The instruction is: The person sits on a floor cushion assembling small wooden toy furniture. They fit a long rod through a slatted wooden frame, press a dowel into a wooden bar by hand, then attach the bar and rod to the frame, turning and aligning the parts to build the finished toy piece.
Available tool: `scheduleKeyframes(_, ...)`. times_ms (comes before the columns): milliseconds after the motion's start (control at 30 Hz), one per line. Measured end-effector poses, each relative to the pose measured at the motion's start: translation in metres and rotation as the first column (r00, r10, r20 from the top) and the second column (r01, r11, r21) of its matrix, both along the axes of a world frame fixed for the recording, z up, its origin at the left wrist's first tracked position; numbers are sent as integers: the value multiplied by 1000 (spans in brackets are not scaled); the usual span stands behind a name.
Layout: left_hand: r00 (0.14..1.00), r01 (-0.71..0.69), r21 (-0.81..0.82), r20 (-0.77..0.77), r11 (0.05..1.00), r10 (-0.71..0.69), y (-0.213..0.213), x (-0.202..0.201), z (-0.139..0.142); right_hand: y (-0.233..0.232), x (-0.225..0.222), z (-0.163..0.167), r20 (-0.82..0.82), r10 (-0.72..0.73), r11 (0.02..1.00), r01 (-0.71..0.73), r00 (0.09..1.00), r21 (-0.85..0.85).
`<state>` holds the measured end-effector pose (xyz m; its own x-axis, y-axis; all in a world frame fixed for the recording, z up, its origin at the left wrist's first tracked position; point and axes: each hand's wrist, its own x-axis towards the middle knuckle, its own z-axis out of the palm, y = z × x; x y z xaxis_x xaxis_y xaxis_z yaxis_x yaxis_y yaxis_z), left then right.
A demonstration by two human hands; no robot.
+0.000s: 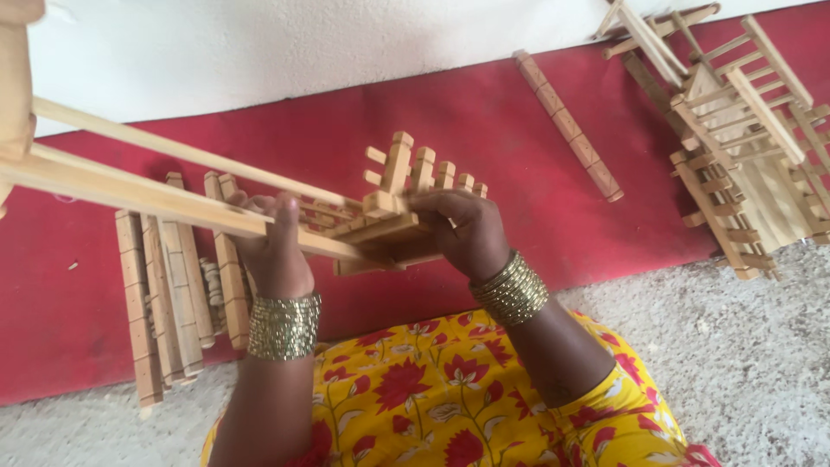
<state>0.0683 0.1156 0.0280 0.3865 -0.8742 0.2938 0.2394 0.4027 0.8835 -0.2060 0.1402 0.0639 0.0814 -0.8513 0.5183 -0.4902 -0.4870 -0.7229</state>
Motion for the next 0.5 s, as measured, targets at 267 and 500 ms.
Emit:
scheduleKeyframes(267,990,-25,185,-130,982,50,3,9,15,10,12,4,-130,12,1000,-9,991,22)
scheduleKeyframes(500,994,-80,459,-33,885,106,13,-1,11,11,21,6,-51,30,979,-19,998,201)
